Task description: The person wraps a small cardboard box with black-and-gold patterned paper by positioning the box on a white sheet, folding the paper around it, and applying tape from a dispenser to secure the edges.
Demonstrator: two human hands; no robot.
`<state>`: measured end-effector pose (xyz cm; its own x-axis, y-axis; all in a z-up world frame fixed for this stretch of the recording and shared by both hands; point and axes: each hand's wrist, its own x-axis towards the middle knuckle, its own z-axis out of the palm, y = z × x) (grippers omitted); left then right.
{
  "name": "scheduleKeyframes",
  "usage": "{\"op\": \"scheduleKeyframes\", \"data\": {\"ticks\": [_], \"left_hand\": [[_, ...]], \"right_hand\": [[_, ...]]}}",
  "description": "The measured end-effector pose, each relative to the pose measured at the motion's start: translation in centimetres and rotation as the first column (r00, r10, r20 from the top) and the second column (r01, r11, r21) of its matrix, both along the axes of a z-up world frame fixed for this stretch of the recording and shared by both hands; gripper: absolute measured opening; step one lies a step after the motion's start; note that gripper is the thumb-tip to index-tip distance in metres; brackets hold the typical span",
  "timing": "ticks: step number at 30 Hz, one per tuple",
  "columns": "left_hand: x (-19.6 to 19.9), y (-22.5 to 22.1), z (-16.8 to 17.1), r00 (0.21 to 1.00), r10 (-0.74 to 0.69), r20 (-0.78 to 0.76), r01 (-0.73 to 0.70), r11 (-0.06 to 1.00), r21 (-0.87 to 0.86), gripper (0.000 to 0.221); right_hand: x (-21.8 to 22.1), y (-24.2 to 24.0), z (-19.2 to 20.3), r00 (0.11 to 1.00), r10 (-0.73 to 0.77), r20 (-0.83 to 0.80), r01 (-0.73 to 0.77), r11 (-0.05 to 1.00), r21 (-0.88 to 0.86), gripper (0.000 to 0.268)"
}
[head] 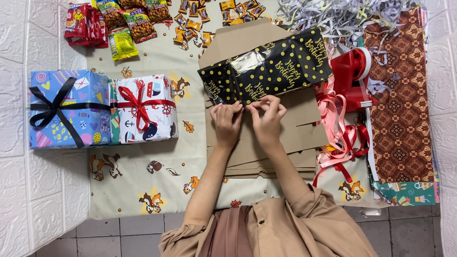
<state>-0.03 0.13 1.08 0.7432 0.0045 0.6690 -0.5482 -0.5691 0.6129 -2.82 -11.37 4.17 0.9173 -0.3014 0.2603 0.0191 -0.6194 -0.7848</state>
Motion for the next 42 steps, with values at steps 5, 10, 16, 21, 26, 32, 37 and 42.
{"op": "scheduleKeyframes", "data": {"ticks": [5, 10, 16, 21, 26, 32, 37, 42], "left_hand": [[-0.1, 0.0, 0.1, 1.000, -0.003, -0.023, 0.003, 1.000, -0.003, 0.016], [-0.1, 0.0, 0.4, 1.000, -0.009, -0.025, 0.009, 1.000, 0.004, 0.015], [-0.2, 0.0, 0.5, 1.000, -0.011, -0.026, 0.011, 1.000, 0.003, 0.015], [-0.2, 0.1, 0.4, 0.999, -0.016, -0.028, 0.016, 1.000, 0.003, 0.014], [-0.2, 0.0, 0.3, 1.000, -0.014, -0.026, 0.014, 1.000, 0.006, 0.014], [-0.1, 0.0, -0.3, 1.000, -0.017, -0.025, 0.017, 1.000, 0.002, 0.014], [-0.1, 0.1, -0.2, 1.000, -0.013, -0.022, 0.013, 1.000, 0.007, 0.015], [-0.1, 0.0, -0.2, 1.000, -0.016, -0.020, 0.016, 1.000, -0.002, 0.015]], "right_hand": [[0.1, 0.8, 2.2, 0.997, -0.056, 0.056, 0.066, 0.979, -0.192, 0.037], [0.4, 0.8, 2.9, 0.996, -0.088, 0.019, 0.090, 0.959, -0.269, 0.040], [0.5, 0.5, 3.4, 0.993, -0.088, -0.075, 0.068, 0.969, -0.237, 0.046], [0.1, 0.6, 3.5, 0.985, -0.068, -0.157, 0.049, 0.991, -0.126, 0.045], [-0.1, 0.4, 2.7, 0.978, -0.055, -0.202, 0.053, 0.999, -0.014, 0.052], [-0.3, 0.0, 3.6, 0.979, -0.014, -0.204, 0.067, 0.964, 0.258, 0.056], [-0.6, 0.5, 3.3, 0.981, -0.057, -0.187, 0.097, 0.973, 0.209, 0.057], [-0.9, 0.1, 2.4, 0.991, -0.041, -0.130, 0.067, 0.977, 0.204, 0.050]]}}
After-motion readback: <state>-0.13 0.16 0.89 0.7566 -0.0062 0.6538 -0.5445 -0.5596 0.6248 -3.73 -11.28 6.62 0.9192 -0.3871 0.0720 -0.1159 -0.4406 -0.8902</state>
